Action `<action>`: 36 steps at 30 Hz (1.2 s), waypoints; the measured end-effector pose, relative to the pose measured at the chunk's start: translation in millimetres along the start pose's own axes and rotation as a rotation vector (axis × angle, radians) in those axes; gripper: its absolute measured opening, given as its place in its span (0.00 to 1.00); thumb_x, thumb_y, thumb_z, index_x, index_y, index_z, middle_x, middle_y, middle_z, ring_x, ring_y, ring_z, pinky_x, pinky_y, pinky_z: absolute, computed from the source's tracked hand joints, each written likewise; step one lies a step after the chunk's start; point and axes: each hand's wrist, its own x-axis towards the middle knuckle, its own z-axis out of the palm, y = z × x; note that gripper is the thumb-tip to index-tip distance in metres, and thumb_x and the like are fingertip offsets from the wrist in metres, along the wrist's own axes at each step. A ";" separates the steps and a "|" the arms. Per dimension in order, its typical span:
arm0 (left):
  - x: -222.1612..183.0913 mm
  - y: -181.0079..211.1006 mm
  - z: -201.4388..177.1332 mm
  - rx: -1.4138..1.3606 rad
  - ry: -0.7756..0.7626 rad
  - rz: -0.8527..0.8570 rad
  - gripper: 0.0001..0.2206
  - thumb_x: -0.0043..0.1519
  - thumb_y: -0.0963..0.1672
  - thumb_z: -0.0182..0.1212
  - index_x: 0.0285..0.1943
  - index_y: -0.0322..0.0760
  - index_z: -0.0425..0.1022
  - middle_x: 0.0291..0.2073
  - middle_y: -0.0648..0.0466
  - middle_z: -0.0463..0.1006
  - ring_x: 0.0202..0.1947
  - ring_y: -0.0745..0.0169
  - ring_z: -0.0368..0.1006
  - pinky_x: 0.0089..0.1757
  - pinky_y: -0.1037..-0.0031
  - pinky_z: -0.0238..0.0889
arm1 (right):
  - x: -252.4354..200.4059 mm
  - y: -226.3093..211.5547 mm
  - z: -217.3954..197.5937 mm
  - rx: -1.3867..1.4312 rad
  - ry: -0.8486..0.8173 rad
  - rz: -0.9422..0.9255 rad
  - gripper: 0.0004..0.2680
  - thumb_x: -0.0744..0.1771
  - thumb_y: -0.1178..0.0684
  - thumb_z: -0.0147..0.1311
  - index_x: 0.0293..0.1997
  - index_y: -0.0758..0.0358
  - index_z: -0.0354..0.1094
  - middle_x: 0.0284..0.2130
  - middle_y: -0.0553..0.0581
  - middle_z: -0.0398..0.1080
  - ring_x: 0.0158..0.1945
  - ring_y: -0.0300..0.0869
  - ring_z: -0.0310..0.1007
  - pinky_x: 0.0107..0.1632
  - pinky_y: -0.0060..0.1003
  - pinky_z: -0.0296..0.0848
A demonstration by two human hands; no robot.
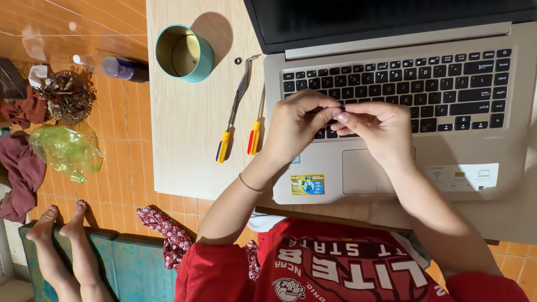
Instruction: Replacing or reassembling individual key caps on a laptop keyboard.
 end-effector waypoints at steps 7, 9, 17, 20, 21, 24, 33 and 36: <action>-2.4 0.8 -17.7 -0.034 0.069 -0.210 0.04 0.64 0.40 0.67 0.45 0.33 0.81 0.36 0.54 0.82 0.34 0.71 0.79 0.37 0.79 0.73 | 0.1 -8.9 -6.8 -0.120 0.124 -0.048 0.06 0.69 0.62 0.59 0.50 0.72 0.75 0.38 0.60 0.78 0.38 0.42 0.82 0.41 0.33 0.84; -8.1 -7.0 -25.1 0.036 0.071 -0.207 0.04 0.62 0.40 0.70 0.43 0.34 0.82 0.36 0.55 0.79 0.30 0.70 0.74 0.35 0.79 0.70 | -3.6 -10.0 -7.8 -0.556 0.202 -0.285 0.06 0.71 0.61 0.62 0.53 0.68 0.77 0.42 0.58 0.77 0.38 0.37 0.76 0.41 0.28 0.75; -23.7 3.3 -17.5 0.338 0.098 -0.143 0.06 0.56 0.43 0.73 0.39 0.39 0.85 0.37 0.54 0.68 0.44 0.54 0.63 0.47 0.67 0.63 | -4.5 -11.6 -3.4 -0.824 0.217 -0.342 0.06 0.70 0.60 0.66 0.52 0.61 0.80 0.38 0.55 0.73 0.29 0.36 0.65 0.32 0.30 0.64; -23.8 3.8 -10.1 0.382 0.117 -0.146 0.05 0.55 0.43 0.74 0.38 0.40 0.85 0.37 0.55 0.68 0.44 0.54 0.63 0.47 0.66 0.62 | -4.5 -9.0 -4.8 -0.859 0.229 -0.358 0.08 0.69 0.60 0.67 0.54 0.61 0.79 0.41 0.55 0.72 0.30 0.37 0.65 0.33 0.31 0.65; -24.0 2.7 -7.5 0.424 0.126 -0.119 0.05 0.54 0.43 0.74 0.37 0.40 0.85 0.36 0.55 0.68 0.43 0.54 0.63 0.46 0.66 0.62 | -5.0 -8.0 -5.4 -0.864 0.237 -0.372 0.08 0.70 0.60 0.67 0.54 0.61 0.79 0.43 0.56 0.72 0.30 0.38 0.65 0.34 0.32 0.66; -25.6 -0.6 -3.7 0.460 0.136 -0.116 0.05 0.53 0.42 0.74 0.36 0.41 0.85 0.36 0.55 0.69 0.42 0.54 0.63 0.45 0.66 0.62 | -9.5 -1.7 -9.8 -0.890 0.173 -0.514 0.05 0.72 0.60 0.66 0.53 0.60 0.78 0.44 0.54 0.71 0.38 0.38 0.72 0.40 0.31 0.72; -26.2 -4.0 1.4 0.508 0.178 -0.070 0.05 0.53 0.42 0.74 0.35 0.40 0.83 0.37 0.54 0.69 0.42 0.52 0.65 0.45 0.65 0.62 | -9.4 -18.0 9.1 -0.987 -0.028 -0.574 0.08 0.65 0.63 0.65 0.46 0.57 0.79 0.42 0.51 0.72 0.40 0.44 0.71 0.43 0.36 0.74; -25.8 -2.2 2.8 0.501 0.192 -0.061 0.05 0.53 0.42 0.74 0.34 0.40 0.82 0.38 0.53 0.69 0.42 0.51 0.66 0.44 0.63 0.61 | -8.9 -16.6 8.0 -0.982 -0.042 -0.559 0.09 0.65 0.64 0.65 0.47 0.57 0.79 0.41 0.51 0.72 0.39 0.43 0.71 0.43 0.36 0.74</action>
